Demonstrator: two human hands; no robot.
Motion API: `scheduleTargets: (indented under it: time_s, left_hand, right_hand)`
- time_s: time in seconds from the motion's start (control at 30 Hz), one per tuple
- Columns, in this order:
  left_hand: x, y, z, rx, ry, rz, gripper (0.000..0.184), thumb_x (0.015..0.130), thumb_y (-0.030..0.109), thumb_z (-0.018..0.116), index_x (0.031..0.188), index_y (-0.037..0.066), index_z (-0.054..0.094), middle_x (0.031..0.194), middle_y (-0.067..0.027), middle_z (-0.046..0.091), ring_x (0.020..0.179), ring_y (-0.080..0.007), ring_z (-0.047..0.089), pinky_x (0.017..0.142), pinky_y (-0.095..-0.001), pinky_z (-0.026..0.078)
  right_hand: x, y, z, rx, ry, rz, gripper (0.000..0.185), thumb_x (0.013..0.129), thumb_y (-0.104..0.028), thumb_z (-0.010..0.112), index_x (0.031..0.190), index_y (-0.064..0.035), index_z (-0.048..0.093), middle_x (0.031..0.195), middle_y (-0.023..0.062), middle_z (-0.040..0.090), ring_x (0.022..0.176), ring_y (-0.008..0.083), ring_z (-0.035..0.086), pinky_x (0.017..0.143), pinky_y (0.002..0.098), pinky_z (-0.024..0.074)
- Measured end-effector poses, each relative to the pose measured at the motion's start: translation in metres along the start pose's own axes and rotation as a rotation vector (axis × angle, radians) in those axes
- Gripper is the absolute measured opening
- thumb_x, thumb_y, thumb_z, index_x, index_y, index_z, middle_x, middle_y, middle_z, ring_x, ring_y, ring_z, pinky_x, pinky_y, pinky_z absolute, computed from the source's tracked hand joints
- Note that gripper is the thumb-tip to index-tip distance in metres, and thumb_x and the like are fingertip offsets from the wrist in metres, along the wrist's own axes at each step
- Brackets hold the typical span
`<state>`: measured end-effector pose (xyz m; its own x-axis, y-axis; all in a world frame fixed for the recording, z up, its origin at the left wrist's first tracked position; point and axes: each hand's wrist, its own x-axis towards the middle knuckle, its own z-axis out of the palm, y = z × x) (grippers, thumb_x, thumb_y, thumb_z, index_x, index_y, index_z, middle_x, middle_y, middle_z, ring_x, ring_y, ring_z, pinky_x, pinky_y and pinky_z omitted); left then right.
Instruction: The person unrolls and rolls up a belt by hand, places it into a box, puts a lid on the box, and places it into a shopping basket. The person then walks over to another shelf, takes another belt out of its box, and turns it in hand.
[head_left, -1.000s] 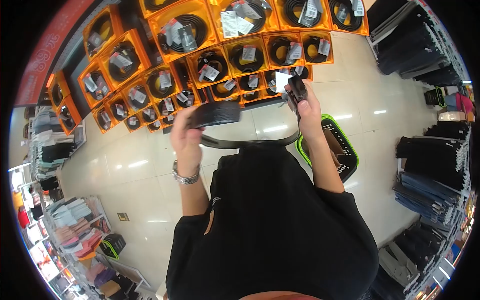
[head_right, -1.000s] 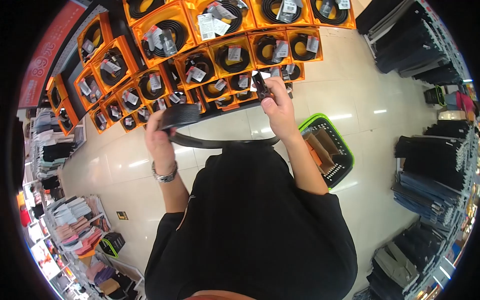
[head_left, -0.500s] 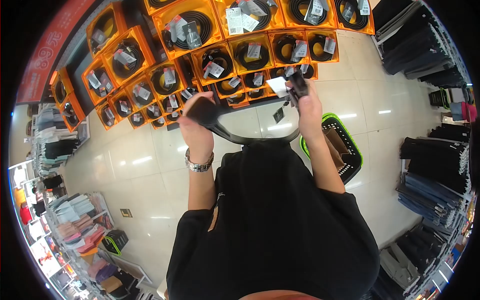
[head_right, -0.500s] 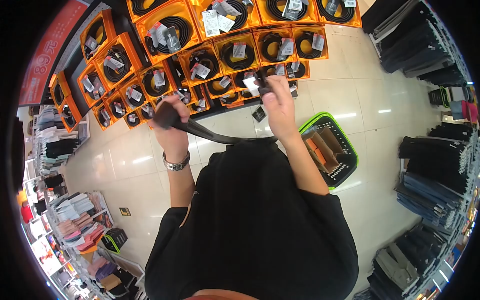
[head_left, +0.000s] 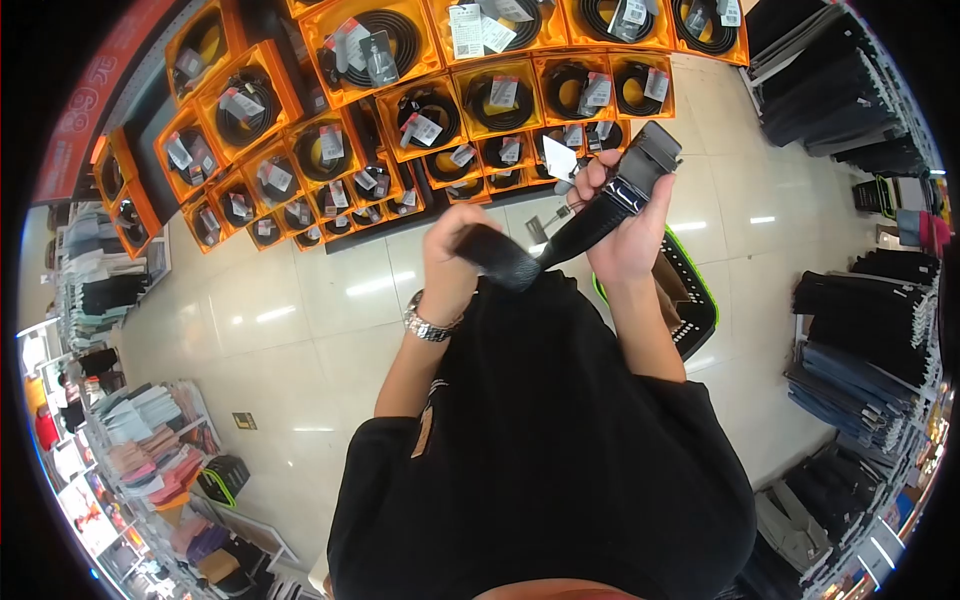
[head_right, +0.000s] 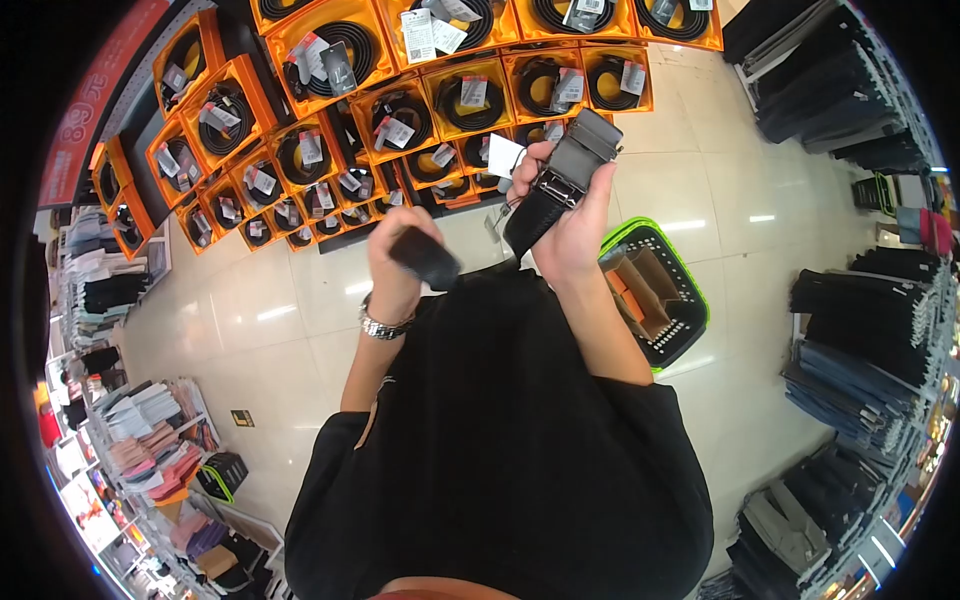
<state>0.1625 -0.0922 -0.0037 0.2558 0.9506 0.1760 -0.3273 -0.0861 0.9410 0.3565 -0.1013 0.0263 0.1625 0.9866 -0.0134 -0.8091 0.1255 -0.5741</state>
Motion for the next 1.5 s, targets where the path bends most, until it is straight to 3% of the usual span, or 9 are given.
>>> scheduleTargets:
  time_s: [0.07, 0.17, 0.3, 0.63, 0.8, 0.97, 1.1, 1.2, 1.5]
  left_hand:
    - [0.001, -0.009, 0.006, -0.147, 0.060, -0.162, 0.017, 0.082, -0.011, 0.048, 0.087, 0.001, 0.058, 0.085, -0.0043, 0.058, 0.075, -0.0120, 0.057, 0.068, -0.0230, 0.045]
    - [0.010, 0.000, 0.020, -0.339, 0.166, -0.287, 0.035, 0.100, 0.033, 0.045, 0.077, 0.007, 0.047, 0.074, -0.0076, 0.049, 0.058, -0.0162, 0.046, 0.055, -0.0275, 0.036]
    - [0.012, 0.004, 0.020, -0.615, 0.159, -0.381, 0.040, 0.101, 0.036, 0.041, 0.080, 0.004, 0.050, 0.076, -0.0091, 0.053, 0.057, -0.0169, 0.050, 0.057, -0.0268, 0.040]
    - [0.010, 0.009, 0.017, -0.407, 0.093, -0.466, 0.010, 0.090, 0.013, 0.059, 0.095, 0.005, 0.057, 0.079, -0.0017, 0.058, 0.064, -0.0098, 0.054, 0.055, -0.0237, 0.043]
    - [0.012, 0.021, 0.022, -0.388, 0.276, -0.273, 0.015, 0.090, 0.007, 0.057, 0.104, 0.002, 0.057, 0.084, -0.0020, 0.060, 0.069, -0.0093, 0.056, 0.060, -0.0238, 0.045]
    - [-0.002, 0.012, 0.009, -0.012, 0.032, 0.261, 0.037, 0.079, -0.007, 0.068, 0.113, 0.003, 0.058, 0.097, -0.0052, 0.058, 0.086, -0.0135, 0.056, 0.082, -0.0258, 0.045]
    - [-0.010, 0.053, 0.030, 0.446, -0.095, 0.432, 0.021, 0.069, -0.001, 0.077, 0.088, 0.005, 0.069, 0.082, -0.0055, 0.060, 0.071, -0.0172, 0.058, 0.062, -0.0273, 0.046]
    - [-0.004, 0.053, 0.033, 0.624, -0.214, 0.545, 0.027, 0.067, 0.008, 0.078, 0.092, 0.006, 0.067, 0.072, -0.0062, 0.059, 0.063, -0.0223, 0.059, 0.055, -0.0320, 0.044]
    - [0.005, 0.048, 0.001, 0.233, 0.113, -0.003, 0.038, 0.073, -0.017, 0.046, 0.106, -0.001, 0.056, 0.097, -0.0041, 0.061, 0.091, -0.0104, 0.059, 0.083, -0.0234, 0.046]
  right_hand:
    - [-0.004, -0.001, 0.003, 0.072, -0.094, 0.025, 0.067, 0.096, -0.064, 0.022, 0.103, -0.0049, 0.053, 0.085, 0.0047, 0.047, 0.079, 0.0182, 0.041, 0.073, 0.0324, 0.0353]
    - [-0.014, 0.001, 0.011, 0.016, -0.162, 0.037, 0.069, 0.094, -0.067, 0.023, 0.100, -0.0053, 0.052, 0.083, 0.0043, 0.045, 0.077, 0.0175, 0.040, 0.070, 0.0315, 0.0333]
    - [-0.019, 0.000, 0.009, -0.051, -0.346, 0.076, 0.076, 0.088, -0.075, 0.024, 0.097, -0.0058, 0.053, 0.079, 0.0036, 0.044, 0.071, 0.0160, 0.038, 0.067, 0.0299, 0.0313]
    - [-0.034, 0.003, 0.012, -0.499, -0.465, 0.182, 0.090, 0.083, -0.080, 0.029, 0.093, 0.0043, 0.058, 0.086, 0.0110, 0.056, 0.076, 0.0163, 0.054, 0.070, 0.0289, 0.0451]
    - [-0.029, 0.004, 0.012, -0.511, -0.301, -0.015, 0.090, 0.083, -0.081, 0.028, 0.098, 0.0036, 0.057, 0.095, 0.0110, 0.055, 0.081, 0.0166, 0.054, 0.071, 0.0288, 0.0435]
    - [-0.017, 0.005, 0.010, -0.334, -0.232, -0.152, 0.075, 0.091, -0.071, 0.022, 0.096, -0.0036, 0.054, 0.087, 0.0069, 0.046, 0.078, 0.0200, 0.046, 0.066, 0.0303, 0.0401]
    - [-0.012, 0.003, 0.012, 0.084, -0.196, 0.042, 0.064, 0.094, -0.067, 0.027, 0.099, -0.0075, 0.051, 0.086, 0.0053, 0.045, 0.077, 0.0188, 0.045, 0.064, 0.0300, 0.0399]
    - [-0.011, 0.003, 0.008, 0.154, -0.145, 0.092, 0.064, 0.093, -0.067, 0.027, 0.102, -0.0080, 0.050, 0.086, 0.0049, 0.046, 0.076, 0.0184, 0.046, 0.063, 0.0297, 0.0401]
    - [-0.008, 0.008, -0.022, -0.334, -0.118, -0.091, 0.070, 0.094, -0.066, 0.025, 0.114, -0.0038, 0.051, 0.089, 0.0120, 0.059, 0.073, 0.0192, 0.057, 0.061, 0.0288, 0.0441]
